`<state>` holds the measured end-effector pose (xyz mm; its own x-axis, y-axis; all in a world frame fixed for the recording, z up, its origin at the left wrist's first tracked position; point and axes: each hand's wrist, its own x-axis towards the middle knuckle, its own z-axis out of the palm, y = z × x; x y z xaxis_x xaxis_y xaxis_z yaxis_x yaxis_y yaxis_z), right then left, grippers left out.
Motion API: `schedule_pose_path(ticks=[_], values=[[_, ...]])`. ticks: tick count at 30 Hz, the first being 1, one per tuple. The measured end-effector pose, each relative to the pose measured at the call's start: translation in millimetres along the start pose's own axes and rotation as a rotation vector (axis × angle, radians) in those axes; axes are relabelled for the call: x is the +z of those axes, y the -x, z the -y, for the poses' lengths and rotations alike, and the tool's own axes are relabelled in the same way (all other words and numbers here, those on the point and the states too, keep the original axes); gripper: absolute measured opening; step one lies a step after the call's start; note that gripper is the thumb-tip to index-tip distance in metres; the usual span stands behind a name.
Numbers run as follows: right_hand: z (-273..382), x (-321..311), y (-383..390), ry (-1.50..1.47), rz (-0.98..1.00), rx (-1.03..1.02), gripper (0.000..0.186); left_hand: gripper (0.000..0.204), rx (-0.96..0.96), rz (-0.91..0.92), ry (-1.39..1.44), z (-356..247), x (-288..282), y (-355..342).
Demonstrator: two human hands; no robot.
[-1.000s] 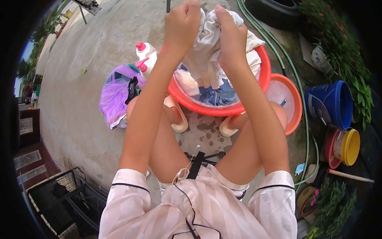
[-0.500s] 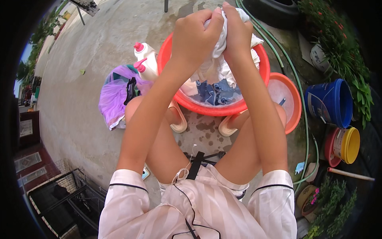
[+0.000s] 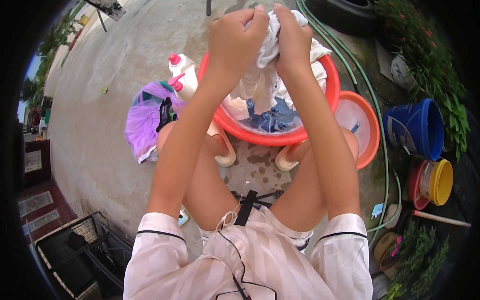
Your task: The person lifts a shirt from a basin of soapy water and wrings it out by hand.
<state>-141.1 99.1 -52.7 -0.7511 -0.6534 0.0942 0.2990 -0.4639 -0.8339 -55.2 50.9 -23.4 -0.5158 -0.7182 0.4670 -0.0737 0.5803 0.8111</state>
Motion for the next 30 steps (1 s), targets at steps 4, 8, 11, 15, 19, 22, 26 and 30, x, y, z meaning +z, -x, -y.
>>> schedule_pose_path(ticks=[4, 8, 11, 15, 19, 22, 26, 30], values=[[4.1, 14.4, 14.4, 0.002, -0.164, 0.096, 0.017, 0.038, 0.136, -0.057, -0.065, 4.9, -2.4, -2.1], [3.6, 30.9, 32.6, 0.105, -0.028, -0.004, 0.017, 0.027, 0.101, -0.149, -0.078, 15.5, -23.8, -21.3], [-1.8, 30.6, 35.2, 0.145, 0.033, 0.006, 0.017, 0.027, -0.008, -0.093, 0.043, 15.1, -27.0, -20.7], [3.3, 10.7, 12.7, 0.042, -0.113, 0.067, 0.017, 0.027, 0.382, 0.039, -0.368, 20.0, -11.1, -9.7], [5.3, 7.3, 6.8, -0.03, -0.185, 0.116, 0.016, 0.038, 0.088, 0.011, -0.126, 2.5, -0.1, 5.5], [5.0, 16.2, 17.0, -0.043, -0.156, 0.093, 0.016, 0.039, 0.085, -0.039, -0.141, 8.0, -7.0, -4.7], [2.9, 28.1, 33.4, 0.16, 0.104, -0.046, 0.017, 0.025, -0.02, -0.105, -0.175, 28.8, -25.8, -27.4], [3.1, 27.3, 25.0, 0.076, -0.001, -0.012, 0.021, 0.024, 0.064, -0.122, 0.223, 19.0, -17.2, -19.4]])
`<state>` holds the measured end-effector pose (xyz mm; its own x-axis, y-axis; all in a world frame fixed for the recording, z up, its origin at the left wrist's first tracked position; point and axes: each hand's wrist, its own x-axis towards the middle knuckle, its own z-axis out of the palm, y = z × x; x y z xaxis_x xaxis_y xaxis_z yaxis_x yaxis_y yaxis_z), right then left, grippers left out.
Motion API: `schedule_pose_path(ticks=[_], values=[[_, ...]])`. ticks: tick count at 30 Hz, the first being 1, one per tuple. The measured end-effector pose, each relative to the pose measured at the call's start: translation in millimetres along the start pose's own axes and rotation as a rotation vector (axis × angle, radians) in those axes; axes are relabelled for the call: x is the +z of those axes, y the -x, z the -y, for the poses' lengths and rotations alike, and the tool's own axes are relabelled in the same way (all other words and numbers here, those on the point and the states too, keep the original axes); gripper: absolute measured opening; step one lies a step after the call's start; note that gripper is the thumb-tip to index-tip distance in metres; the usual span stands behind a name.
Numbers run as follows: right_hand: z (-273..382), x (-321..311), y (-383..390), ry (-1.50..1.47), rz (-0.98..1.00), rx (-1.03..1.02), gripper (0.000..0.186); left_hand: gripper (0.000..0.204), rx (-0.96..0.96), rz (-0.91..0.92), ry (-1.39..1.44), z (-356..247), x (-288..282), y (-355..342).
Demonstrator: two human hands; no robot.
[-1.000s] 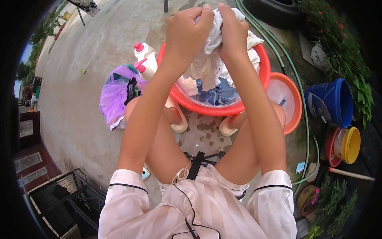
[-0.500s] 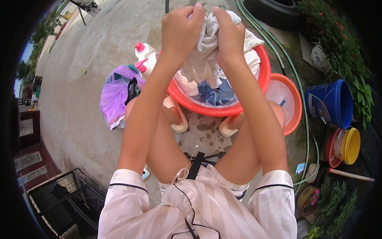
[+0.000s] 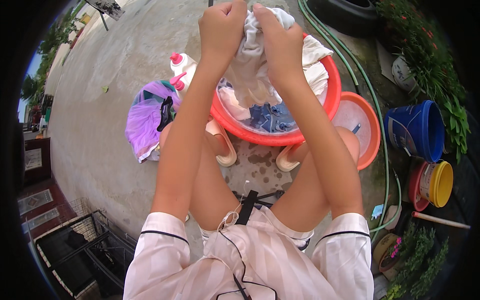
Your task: The person lifts a shirt from a basin of soapy water and wrings it out by hand.
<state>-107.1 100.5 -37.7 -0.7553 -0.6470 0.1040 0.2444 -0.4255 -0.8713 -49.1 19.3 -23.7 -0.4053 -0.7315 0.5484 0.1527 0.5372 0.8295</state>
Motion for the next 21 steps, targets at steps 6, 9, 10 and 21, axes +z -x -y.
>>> schedule_pose_path(ticks=[6, 9, 10, 21], values=[[-10.4, -36.0, -34.8, -0.063, 0.013, -0.106, 0.013, 0.024, 0.041, 0.14, -0.112, -15.7, 16.9, 21.2], [-3.0, -16.0, -13.8, 0.146, -0.089, -0.153, 0.012, 0.025, 0.369, 0.098, -0.34, -1.6, 12.7, 12.6], [-4.5, -12.2, -7.4, 0.249, -0.074, -0.213, 0.012, 0.025, 0.061, 0.076, -0.224, -2.4, 4.0, 4.2], [-7.9, -25.1, -18.9, 0.109, -0.064, 0.011, 0.014, 0.024, -0.029, 0.002, 0.06, -12.0, 10.8, 13.1]])
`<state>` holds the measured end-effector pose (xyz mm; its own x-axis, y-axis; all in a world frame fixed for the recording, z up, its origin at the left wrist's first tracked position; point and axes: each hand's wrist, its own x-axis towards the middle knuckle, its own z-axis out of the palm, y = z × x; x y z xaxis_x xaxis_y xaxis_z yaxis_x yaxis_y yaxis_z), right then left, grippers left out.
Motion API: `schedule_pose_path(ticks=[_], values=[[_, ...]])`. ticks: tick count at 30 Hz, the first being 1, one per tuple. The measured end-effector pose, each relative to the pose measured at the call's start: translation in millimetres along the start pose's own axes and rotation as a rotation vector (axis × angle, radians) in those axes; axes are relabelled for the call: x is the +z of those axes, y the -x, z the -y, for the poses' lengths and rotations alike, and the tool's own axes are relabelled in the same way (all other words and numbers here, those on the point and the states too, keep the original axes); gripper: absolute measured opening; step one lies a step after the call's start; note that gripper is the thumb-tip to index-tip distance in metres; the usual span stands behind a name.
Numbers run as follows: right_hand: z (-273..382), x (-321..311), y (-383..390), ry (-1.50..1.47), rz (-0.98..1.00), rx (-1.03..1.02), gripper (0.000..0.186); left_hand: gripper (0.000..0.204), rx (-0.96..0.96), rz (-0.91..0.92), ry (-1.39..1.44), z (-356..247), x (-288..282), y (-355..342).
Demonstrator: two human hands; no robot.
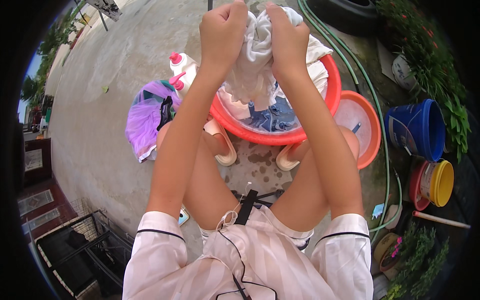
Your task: The person lifts a shirt from a basin of soapy water and wrings it out by hand.
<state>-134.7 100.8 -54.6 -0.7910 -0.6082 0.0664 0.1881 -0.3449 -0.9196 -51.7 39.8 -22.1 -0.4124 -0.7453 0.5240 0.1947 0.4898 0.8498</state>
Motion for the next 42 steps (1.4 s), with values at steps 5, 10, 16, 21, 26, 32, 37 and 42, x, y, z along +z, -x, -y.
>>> schedule_pose_path(ticks=[5, 10, 16, 21, 26, 32, 37, 42], values=[[2.3, 20.0, 7.3, -0.122, -0.007, -0.01, 0.013, 0.043, 0.088, 0.069, -0.264, -1.9, 4.2, 12.9], [1.6, 29.0, 27.4, -0.122, 0.025, 0.063, 0.019, 0.026, -0.004, -0.057, -0.261, 17.0, -20.2, -16.8], [-2.5, 33.1, 28.0, -0.139, 0.032, 0.084, 0.019, 0.029, -0.167, -0.041, -0.299, 8.2, -20.4, -8.4], [-27.1, -6.5, -11.4, -0.282, 0.094, 0.074, 0.013, 0.028, 0.059, 0.136, -0.231, -16.3, 2.0, 12.5], [2.3, 33.6, 28.1, -0.173, -0.013, 0.077, 0.02, 0.028, -0.147, -0.025, -0.328, 7.9, -21.1, -11.9], [-1.7, 38.3, 34.8, -0.109, 0.059, 0.109, 0.023, 0.028, -0.128, -0.152, -0.276, 19.2, -21.2, -13.7], [-9.3, 12.1, -1.9, -0.322, -0.11, 0.213, 0.027, 0.027, 0.029, 0.009, -0.085, -19.6, -3.0, 3.0], [-12.2, 24.4, 15.4, -0.212, -0.008, -0.058, 0.011, 0.025, -0.102, 0.019, -0.234, 2.3, -15.5, -8.1]])
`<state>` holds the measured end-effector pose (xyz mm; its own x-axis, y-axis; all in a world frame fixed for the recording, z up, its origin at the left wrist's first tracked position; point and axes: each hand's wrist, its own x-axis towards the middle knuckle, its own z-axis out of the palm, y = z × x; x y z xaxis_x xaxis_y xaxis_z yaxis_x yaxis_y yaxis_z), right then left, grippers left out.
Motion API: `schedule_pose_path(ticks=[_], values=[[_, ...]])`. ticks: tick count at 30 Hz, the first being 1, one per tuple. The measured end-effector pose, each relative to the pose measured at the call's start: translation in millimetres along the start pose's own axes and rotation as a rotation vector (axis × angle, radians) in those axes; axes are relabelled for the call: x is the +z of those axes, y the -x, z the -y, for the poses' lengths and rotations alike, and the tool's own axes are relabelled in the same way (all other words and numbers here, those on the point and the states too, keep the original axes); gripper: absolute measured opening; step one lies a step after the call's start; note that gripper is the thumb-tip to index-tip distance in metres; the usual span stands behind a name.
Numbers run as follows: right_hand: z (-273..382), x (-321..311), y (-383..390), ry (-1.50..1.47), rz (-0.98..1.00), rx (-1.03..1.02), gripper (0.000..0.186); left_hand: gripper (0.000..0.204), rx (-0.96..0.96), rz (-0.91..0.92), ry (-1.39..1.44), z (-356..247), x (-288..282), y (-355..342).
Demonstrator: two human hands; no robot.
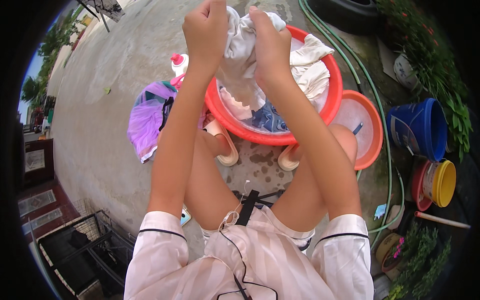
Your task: The person lifts a shirt from a basin of soapy water and wrings it out by hand.
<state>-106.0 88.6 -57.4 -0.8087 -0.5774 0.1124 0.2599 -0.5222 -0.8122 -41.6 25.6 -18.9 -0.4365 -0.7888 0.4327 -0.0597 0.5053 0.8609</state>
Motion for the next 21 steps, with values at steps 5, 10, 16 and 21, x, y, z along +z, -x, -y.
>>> schedule_pose_path(ticks=[5, 10, 16, 21], values=[[9.7, 2.2, -5.2, 0.026, 0.004, -0.005, 0.01, 0.022, 0.354, 0.088, -0.391, 42.9, -2.9, -23.3], [29.4, -11.7, -34.3, -0.12, -0.133, -0.09, 0.011, 0.045, -0.399, 0.517, -0.236, 11.3, -15.2, -12.3], [36.1, -14.3, -34.8, -0.094, -0.022, -0.154, 0.014, 0.061, -0.652, 0.915, 0.194, 18.8, -26.8, -0.5], [39.7, -24.9, -42.3, -0.056, -0.021, -0.21, 0.014, 0.054, -0.518, 0.877, 0.38, 20.9, -31.2, -0.6]])
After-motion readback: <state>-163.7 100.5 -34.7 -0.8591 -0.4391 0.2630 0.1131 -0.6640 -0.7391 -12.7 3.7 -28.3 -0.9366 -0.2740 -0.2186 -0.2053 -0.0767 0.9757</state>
